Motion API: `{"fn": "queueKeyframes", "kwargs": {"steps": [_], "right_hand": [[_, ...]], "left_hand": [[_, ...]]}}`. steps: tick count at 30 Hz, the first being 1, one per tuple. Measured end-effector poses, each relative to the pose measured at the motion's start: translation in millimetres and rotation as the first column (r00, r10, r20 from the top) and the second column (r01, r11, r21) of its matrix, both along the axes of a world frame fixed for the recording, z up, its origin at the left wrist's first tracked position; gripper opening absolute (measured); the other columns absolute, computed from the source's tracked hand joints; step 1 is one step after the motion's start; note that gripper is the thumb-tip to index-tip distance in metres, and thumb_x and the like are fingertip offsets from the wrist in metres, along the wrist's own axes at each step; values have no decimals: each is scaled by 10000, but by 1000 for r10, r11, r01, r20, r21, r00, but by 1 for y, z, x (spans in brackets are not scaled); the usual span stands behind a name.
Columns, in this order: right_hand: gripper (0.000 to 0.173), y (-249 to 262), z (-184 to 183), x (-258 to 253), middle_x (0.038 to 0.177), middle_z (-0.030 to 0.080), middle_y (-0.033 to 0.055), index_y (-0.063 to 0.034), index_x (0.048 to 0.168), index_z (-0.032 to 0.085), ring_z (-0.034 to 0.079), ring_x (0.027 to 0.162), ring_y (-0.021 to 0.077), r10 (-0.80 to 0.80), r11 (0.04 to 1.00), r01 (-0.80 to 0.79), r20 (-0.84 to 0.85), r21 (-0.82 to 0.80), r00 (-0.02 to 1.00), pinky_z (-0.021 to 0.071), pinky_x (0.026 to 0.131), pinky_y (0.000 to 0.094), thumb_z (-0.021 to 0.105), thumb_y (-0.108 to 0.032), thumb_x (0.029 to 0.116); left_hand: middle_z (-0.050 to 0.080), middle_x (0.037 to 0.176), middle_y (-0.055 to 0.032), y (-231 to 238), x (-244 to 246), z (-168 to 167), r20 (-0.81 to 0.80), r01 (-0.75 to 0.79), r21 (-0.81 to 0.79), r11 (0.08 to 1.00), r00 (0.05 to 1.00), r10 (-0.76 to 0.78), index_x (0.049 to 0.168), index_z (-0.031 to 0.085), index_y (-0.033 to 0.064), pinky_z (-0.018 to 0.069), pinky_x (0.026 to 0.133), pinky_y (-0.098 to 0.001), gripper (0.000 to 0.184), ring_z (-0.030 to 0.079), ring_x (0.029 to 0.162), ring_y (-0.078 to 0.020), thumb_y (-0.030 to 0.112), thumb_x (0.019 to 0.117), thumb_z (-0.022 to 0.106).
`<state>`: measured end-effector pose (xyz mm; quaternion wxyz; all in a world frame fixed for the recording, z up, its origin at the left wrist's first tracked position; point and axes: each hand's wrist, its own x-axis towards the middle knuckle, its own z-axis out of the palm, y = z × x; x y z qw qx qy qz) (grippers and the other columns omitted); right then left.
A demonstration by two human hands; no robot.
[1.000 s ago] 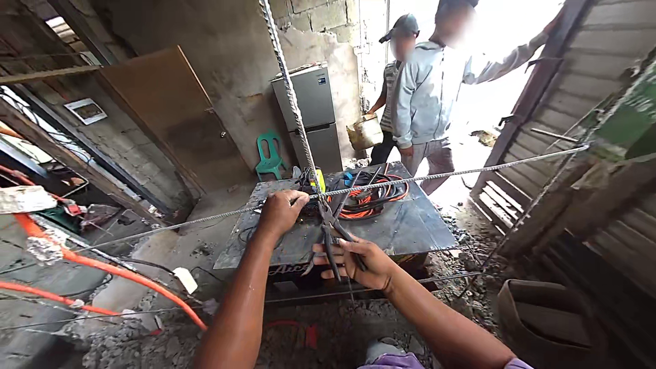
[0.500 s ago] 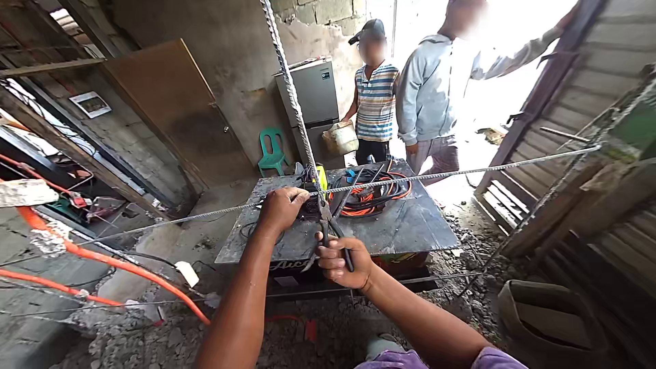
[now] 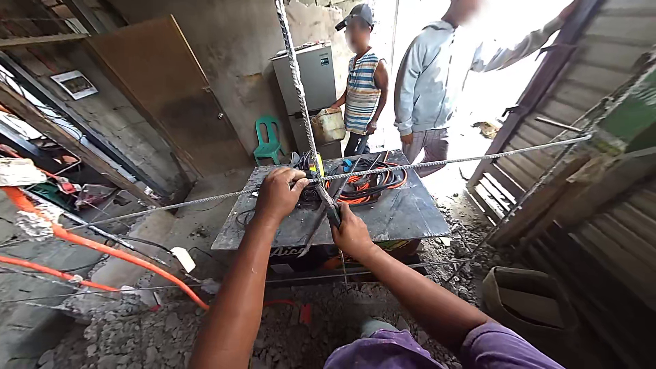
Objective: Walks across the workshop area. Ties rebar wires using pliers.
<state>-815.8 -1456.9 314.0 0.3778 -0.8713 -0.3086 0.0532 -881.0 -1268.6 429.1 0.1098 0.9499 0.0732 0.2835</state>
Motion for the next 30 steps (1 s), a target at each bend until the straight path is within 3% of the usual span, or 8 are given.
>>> {"fn": "queueKeyframes", "kwargs": {"steps": [3,6,12,20,23,25,28,30], "right_hand": [[507,3,-1,-2,1170,710,124,-111,1409,507,716,1021,303,-22,1000,21,6,13,1000,574,861,534,581,-256,929],[526,8,0,-6,1177,708,134,-100,1425,494,716,1021,311,-19,999,20,-28,40,999,575,860,526,579,-224,920],[495,6,-3,2,1188,707,121,-101,1397,518,717,1030,299,-16,999,14,36,38,999,578,861,526,584,-239,926],[488,-13,7,36,1244,679,131,-108,1382,544,705,1068,312,44,995,-26,189,-98,981,577,869,523,590,-270,925],[493,-21,16,35,1254,671,137,-104,1387,535,704,1067,316,59,991,-33,194,-131,979,579,858,521,581,-254,919],[498,-24,19,34,1271,664,145,-98,1403,523,703,1073,318,65,988,-37,186,-152,980,578,866,519,569,-254,933],[510,-21,15,30,1270,665,146,-91,1416,511,706,1069,317,56,991,-33,174,-131,983,578,873,516,570,-262,938],[523,-17,11,26,1272,670,138,-86,1425,501,706,1075,311,42,994,-25,163,-109,986,577,882,519,572,-261,937]], "left_hand": [[734,1056,-83,-25,-7,-10,187,76,293,953,973,-136,1081,774,142,538,946,-481,253,675,1051,-279,348,981,669],[697,1030,-68,-37,-3,-11,-121,228,472,852,974,-194,1194,760,174,531,852,-465,274,657,990,-276,328,995,651],[684,1014,-83,-30,6,14,-365,420,540,729,898,-247,1068,763,143,554,834,-450,155,659,980,-290,196,1016,627],[704,961,-73,-1,9,-4,-212,477,567,671,872,-440,1058,766,129,575,833,-403,214,687,953,-253,191,1030,562],[719,1081,-98,-5,-7,-31,-58,322,426,846,942,-329,1236,743,151,603,836,-409,300,711,994,-233,192,995,569],[736,1052,-59,-26,-14,-48,77,174,118,978,980,-183,1284,699,108,610,739,-380,357,707,827,-155,229,974,570],[735,865,-55,-51,-7,-46,17,-70,-327,942,997,80,1109,700,56,619,719,-427,408,713,721,-173,438,965,681],[712,822,-82,-60,3,-40,-87,-156,-386,909,987,132,1039,707,44,609,742,-469,421,708,735,-213,459,975,679]]}}
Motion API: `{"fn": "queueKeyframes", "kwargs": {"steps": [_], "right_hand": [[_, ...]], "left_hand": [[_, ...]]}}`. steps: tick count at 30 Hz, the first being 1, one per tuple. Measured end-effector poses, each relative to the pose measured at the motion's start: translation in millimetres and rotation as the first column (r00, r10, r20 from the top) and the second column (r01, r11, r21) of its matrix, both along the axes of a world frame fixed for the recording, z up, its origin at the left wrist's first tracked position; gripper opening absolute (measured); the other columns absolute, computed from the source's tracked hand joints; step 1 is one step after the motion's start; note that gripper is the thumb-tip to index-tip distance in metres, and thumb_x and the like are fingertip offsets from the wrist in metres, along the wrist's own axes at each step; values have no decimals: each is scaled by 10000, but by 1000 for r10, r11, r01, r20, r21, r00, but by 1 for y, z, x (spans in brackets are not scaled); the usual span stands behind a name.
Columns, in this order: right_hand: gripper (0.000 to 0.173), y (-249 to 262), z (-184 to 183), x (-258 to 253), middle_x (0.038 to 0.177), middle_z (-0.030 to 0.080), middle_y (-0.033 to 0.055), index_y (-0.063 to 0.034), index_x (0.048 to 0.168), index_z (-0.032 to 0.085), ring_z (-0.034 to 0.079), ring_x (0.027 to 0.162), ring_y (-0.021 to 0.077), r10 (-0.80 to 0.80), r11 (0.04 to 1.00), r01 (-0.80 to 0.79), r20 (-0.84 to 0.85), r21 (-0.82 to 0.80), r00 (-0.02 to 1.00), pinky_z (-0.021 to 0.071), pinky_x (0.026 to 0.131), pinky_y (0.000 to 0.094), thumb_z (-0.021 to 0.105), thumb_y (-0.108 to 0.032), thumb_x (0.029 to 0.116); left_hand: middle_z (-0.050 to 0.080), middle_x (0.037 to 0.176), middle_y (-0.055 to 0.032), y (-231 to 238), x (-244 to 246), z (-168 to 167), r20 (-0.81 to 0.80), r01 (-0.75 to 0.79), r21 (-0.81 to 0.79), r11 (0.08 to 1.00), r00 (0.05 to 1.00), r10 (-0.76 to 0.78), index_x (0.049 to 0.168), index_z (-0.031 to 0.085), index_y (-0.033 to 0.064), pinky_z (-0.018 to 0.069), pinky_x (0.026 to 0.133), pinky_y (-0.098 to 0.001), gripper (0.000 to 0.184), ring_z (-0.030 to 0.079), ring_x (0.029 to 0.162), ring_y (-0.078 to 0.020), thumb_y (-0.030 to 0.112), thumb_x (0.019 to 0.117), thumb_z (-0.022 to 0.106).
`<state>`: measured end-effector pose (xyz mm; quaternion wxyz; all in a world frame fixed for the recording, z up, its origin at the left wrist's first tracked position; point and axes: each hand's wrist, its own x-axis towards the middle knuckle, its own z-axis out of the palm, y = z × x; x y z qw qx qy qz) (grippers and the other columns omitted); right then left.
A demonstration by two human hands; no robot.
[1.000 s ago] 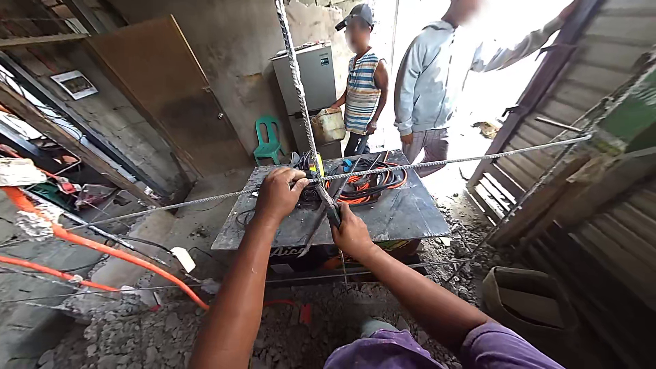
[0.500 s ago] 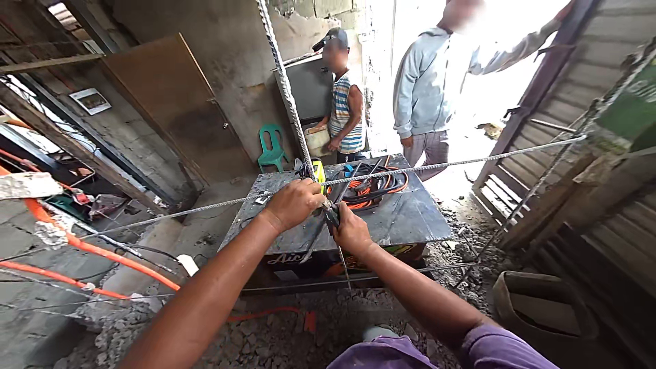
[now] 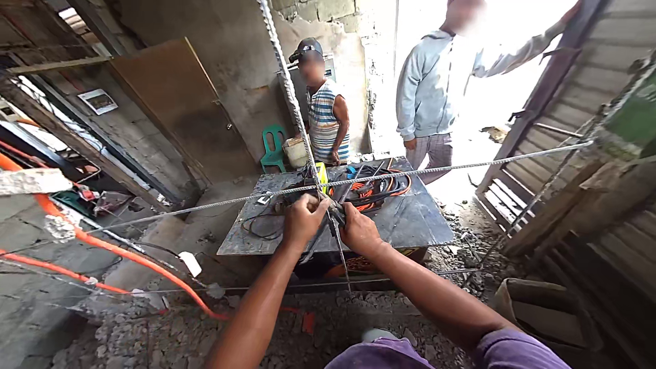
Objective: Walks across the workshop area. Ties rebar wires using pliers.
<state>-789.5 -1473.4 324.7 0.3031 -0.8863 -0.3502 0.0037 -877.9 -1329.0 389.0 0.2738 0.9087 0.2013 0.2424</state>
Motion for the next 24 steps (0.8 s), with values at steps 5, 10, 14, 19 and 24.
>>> {"fn": "queueKeyframes", "kwargs": {"steps": [5,10,14,19,24], "right_hand": [[491,-8,12,4,1269,670,144,-84,1402,515,706,1072,328,9,997,-6,41,-81,999,574,876,541,557,-244,940],[360,-38,50,13,1206,662,184,-71,1316,540,707,1000,393,81,953,-24,177,-304,981,573,785,596,526,-208,983],[292,-54,116,-1,1069,653,210,-45,1252,533,698,913,425,163,845,-5,250,-535,954,567,692,605,539,-183,994],[254,-38,183,-39,889,645,174,-11,1143,579,690,823,387,231,679,70,303,-731,925,557,634,550,643,-117,921],[181,-9,203,-72,929,627,209,62,1121,616,671,825,390,237,566,96,273,-819,932,546,643,528,581,5,953]], "left_hand": [[605,709,-92,-6,8,1,-33,-4,186,983,999,11,899,626,74,531,660,-508,359,641,691,-276,355,1074,487],[580,716,-79,2,2,-3,-51,43,144,989,998,-36,887,595,105,508,659,-496,362,620,702,-263,360,1096,448],[636,763,-97,10,3,-17,50,30,226,974,998,-42,901,627,92,534,699,-515,371,663,751,-279,363,1092,460],[678,740,-72,4,18,-41,144,-10,97,995,990,-4,1037,689,100,561,698,-541,374,689,719,-265,382,1097,451],[728,890,-143,-18,37,-53,311,-41,-110,993,948,74,1130,704,32,577,812,-549,316,721,837,-296,263,1088,493]]}}
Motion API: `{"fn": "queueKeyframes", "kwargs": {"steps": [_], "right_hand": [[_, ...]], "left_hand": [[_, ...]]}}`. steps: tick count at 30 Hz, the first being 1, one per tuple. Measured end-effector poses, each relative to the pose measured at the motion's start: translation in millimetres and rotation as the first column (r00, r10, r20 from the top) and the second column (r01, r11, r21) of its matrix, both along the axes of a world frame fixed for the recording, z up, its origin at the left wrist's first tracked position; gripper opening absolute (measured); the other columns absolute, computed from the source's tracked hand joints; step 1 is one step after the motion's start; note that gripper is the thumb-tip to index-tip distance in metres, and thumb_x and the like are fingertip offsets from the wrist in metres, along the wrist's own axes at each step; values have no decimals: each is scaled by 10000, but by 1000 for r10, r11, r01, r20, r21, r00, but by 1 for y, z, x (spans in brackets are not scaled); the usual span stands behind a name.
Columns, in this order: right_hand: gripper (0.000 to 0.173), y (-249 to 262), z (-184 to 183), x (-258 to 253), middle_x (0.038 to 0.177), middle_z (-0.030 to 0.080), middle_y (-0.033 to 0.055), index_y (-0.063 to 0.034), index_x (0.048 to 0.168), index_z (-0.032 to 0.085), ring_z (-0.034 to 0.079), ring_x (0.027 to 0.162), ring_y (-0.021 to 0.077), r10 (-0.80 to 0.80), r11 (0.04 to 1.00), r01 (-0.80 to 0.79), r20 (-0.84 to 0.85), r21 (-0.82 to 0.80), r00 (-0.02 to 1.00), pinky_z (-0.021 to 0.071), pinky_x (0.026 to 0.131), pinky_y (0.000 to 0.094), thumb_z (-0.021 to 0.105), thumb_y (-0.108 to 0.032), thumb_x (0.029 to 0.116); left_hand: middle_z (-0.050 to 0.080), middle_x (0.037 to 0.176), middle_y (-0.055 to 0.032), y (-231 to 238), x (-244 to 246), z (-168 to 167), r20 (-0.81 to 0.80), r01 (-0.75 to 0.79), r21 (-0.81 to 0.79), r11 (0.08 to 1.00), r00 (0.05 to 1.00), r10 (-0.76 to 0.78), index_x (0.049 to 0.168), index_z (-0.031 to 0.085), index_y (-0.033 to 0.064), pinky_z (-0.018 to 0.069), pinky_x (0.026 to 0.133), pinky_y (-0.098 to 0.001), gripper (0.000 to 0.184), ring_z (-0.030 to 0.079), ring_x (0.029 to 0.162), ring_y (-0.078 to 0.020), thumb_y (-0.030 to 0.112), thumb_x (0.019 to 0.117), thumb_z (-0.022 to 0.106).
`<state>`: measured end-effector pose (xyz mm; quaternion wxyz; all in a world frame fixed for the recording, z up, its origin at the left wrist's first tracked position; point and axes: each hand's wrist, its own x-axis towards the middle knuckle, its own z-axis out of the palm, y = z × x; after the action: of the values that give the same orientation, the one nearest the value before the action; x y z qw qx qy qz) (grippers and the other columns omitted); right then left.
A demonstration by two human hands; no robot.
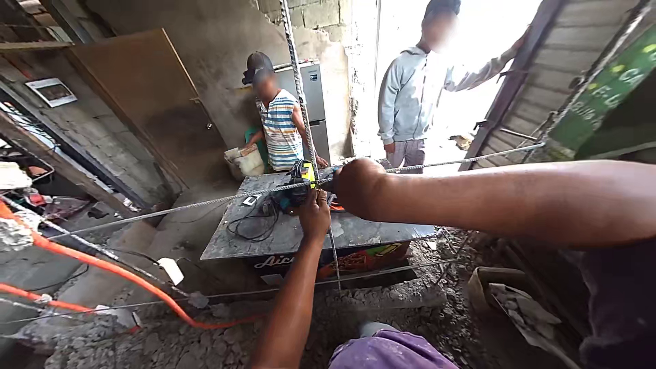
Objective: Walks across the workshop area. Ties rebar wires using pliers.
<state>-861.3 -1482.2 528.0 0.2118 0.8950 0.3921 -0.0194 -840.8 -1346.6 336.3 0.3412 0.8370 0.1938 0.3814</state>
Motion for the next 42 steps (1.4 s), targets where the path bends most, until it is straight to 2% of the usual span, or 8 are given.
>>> {"fn": "queueKeyframes", "kwargs": {"steps": [3,7,10,12,14,19,29,42], "right_hand": [[198,-6,0,13,917,638,193,33,1117,622,674,834,392,73,997,-73,4,-10,997,548,659,553,627,-44,935],[308,-44,-41,91,964,695,151,-81,1232,615,689,906,356,106,983,-59,-277,175,955,546,762,601,623,-268,987],[334,-77,-118,112,1137,711,122,-37,1361,549,706,960,224,248,796,419,-866,438,434,595,811,424,541,-184,1061],[403,-89,-167,92,1252,694,126,-74,1441,515,700,1063,240,480,604,712,-877,358,34,595,874,419,494,-211,1063],[467,-85,-197,72,1302,665,116,-84,1474,494,673,1078,210,649,507,799,-753,325,-106,570,876,381,489,-277,1048],[473,-63,-207,50,1226,667,90,-113,1488,463,622,729,92,801,475,823,-539,312,-259,529,605,248,415,-330,1070],[483,-25,-203,69,1200,671,123,-79,1450,502,642,738,127,812,582,750,-273,315,-516,538,594,271,454,-369,1067],[452,-23,-199,80,1157,671,111,-79,1428,506,621,694,100,800,600,736,-266,315,-538,522,571,235,456,-356,1074]], "left_hand": [[673,749,-75,4,-1,-3,10,3,-25,1000,1000,-3,1092,699,71,579,696,-480,322,673,674,-226,311,1087,483],[723,889,-117,18,-19,28,-251,58,75,996,967,-37,1100,713,104,557,833,-548,399,714,883,-286,408,1087,455],[733,975,-128,31,-25,37,-344,144,163,976,935,-80,1112,708,104,544,893,-544,418,714,975,-297,417,1093,431],[742,978,-111,36,-23,31,-304,175,197,965,946,-109,1138,715,104,559,890,-510,433,723,942,-268,412,1096,414],[729,920,-111,37,-18,25,-210,180,195,964,968,-138,1103,723,77,565,851,-483,420,714,875,-251,372,1094,423],[721,977,-103,37,-16,6,-81,175,180,968,983,-163,1065,724,54,577,845,-486,335,702,893,-227,289,1086,487],[729,1013,-123,32,-13,4,-46,113,218,969,993,-105,1055,728,34,564,900,-486,313,702,975,-251,234,1058,488],[720,889,-100,26,-10,-5,54,59,226,972,996,-73,1006,722,34,584,812,-426,348,706,850,-203,283,1061,485]]}}
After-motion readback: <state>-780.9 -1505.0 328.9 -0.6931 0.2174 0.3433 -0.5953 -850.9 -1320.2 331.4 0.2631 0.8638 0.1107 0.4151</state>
